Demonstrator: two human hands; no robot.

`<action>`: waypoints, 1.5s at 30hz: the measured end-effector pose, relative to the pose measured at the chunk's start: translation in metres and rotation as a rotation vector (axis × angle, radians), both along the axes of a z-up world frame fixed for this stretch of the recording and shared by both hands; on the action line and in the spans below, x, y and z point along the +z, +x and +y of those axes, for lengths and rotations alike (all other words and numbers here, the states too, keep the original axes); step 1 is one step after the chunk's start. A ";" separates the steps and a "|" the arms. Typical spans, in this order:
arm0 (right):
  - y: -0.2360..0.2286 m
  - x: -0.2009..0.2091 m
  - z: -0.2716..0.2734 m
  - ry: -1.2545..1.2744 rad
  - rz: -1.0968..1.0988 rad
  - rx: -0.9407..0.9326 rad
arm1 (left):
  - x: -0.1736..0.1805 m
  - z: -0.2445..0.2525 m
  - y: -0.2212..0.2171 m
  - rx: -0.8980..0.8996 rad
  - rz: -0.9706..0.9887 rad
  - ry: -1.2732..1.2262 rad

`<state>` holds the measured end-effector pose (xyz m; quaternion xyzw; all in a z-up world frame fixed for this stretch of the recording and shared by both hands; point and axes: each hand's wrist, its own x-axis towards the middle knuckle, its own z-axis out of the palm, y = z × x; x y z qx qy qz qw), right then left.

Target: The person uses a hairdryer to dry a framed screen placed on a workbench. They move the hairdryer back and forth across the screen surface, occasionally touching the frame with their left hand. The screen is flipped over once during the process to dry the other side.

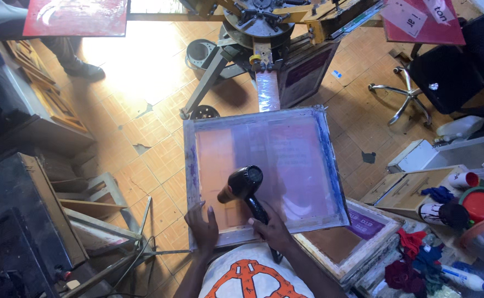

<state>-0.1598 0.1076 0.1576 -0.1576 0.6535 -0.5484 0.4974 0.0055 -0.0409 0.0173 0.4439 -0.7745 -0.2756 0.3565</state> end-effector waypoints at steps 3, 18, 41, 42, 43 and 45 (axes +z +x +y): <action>0.004 0.003 0.006 0.020 -0.058 0.031 | 0.002 -0.009 0.000 -0.025 0.033 0.135; -0.022 0.024 0.095 0.282 0.138 -0.208 | -0.007 -0.001 -0.042 -0.382 -0.566 -0.113; -0.124 -0.008 -0.051 0.267 0.662 -0.235 | -0.012 0.016 0.009 -0.692 -0.660 0.056; -0.123 0.003 -0.060 0.248 0.637 -0.199 | -0.010 0.021 0.012 -0.686 -0.652 0.066; -0.124 0.015 -0.070 0.226 0.616 -0.160 | -0.009 0.024 0.011 -0.677 -0.640 0.074; -0.131 -0.030 -0.082 0.155 0.681 -0.139 | -0.020 0.025 0.015 -0.668 -0.613 0.014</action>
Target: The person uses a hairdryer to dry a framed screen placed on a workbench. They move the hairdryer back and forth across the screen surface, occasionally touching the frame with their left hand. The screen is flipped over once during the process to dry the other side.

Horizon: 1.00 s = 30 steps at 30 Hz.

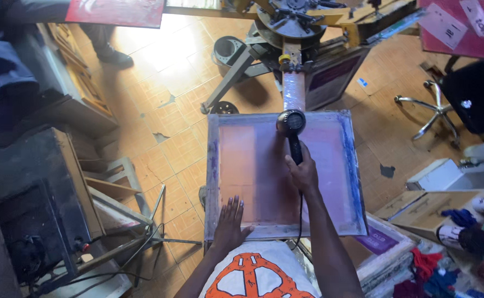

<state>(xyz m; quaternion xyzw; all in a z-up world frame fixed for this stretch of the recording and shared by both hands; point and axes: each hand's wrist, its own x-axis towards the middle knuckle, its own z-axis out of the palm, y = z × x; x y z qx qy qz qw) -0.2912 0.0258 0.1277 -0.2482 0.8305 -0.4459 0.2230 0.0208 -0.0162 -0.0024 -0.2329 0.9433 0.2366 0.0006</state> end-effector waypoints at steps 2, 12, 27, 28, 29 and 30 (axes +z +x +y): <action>0.002 -0.025 -0.015 -0.051 0.062 0.047 | -0.001 0.001 0.001 -0.007 0.042 -0.043; 0.080 -0.019 -0.073 -0.243 -0.292 0.260 | -0.007 0.003 0.003 -0.097 -0.131 0.031; 0.137 0.043 0.058 -0.065 -0.656 0.321 | 0.018 0.001 0.053 0.022 0.310 0.115; 0.137 0.055 0.064 0.001 -0.647 0.322 | 0.019 0.001 0.056 0.036 0.290 0.108; 0.138 0.052 0.075 0.004 -0.650 0.310 | 0.014 0.001 0.062 0.027 0.288 0.116; 0.137 0.049 0.084 -0.026 -0.660 0.313 | 0.009 0.000 0.065 0.001 0.261 0.094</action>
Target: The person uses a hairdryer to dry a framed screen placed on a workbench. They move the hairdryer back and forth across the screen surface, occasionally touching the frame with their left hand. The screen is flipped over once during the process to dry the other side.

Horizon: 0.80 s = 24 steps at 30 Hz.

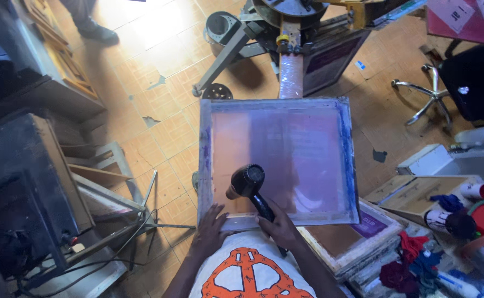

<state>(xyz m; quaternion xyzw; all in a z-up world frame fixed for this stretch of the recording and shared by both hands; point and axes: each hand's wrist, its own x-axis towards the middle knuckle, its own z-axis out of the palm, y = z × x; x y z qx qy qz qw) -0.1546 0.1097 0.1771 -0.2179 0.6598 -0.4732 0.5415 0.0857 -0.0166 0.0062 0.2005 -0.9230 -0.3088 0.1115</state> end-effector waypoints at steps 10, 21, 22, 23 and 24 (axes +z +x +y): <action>-0.009 0.011 0.072 0.267 0.161 -0.252 | -0.012 -0.002 -0.034 -0.190 -0.214 -0.520; -0.034 0.011 0.091 0.378 0.512 -0.428 | 0.001 0.011 -0.042 -0.157 -0.210 -0.484; -0.040 0.020 0.084 0.444 0.484 -0.418 | 0.004 0.010 -0.045 -0.144 -0.202 -0.511; -0.045 0.012 0.084 0.439 0.486 -0.419 | 0.004 0.009 -0.044 -0.141 -0.201 -0.516; -0.052 0.004 0.083 0.307 0.399 -0.463 | 0.004 0.010 -0.043 -0.137 -0.193 -0.493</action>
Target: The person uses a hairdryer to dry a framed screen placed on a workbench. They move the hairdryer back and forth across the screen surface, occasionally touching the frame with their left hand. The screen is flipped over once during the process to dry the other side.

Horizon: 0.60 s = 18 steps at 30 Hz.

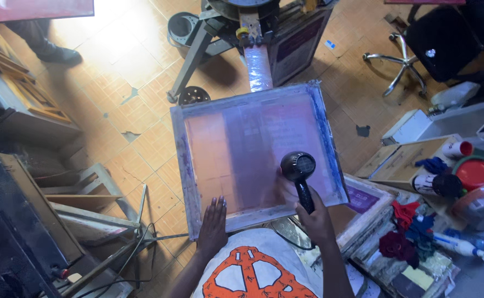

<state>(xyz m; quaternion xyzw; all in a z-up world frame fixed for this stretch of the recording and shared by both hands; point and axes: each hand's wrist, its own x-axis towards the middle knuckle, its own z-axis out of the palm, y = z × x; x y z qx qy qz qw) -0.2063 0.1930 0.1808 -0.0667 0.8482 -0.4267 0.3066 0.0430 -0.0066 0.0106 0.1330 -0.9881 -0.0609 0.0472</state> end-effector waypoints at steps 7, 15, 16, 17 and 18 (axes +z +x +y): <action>-0.047 -0.035 -0.045 -0.283 0.069 0.113 | -0.012 0.003 0.009 0.116 -0.032 -0.016; -0.078 -0.028 -0.140 -0.005 0.291 0.165 | 0.010 -0.007 0.008 0.033 -0.197 0.547; -0.078 -0.028 -0.153 0.004 0.289 0.157 | 0.007 -0.007 0.011 -0.085 -0.098 0.589; -0.079 -0.040 -0.160 0.000 0.288 0.166 | -0.006 -0.006 0.012 -0.076 -0.097 0.586; -0.081 -0.052 -0.169 -0.047 0.333 0.182 | -0.019 -0.006 0.011 -0.147 -0.016 0.568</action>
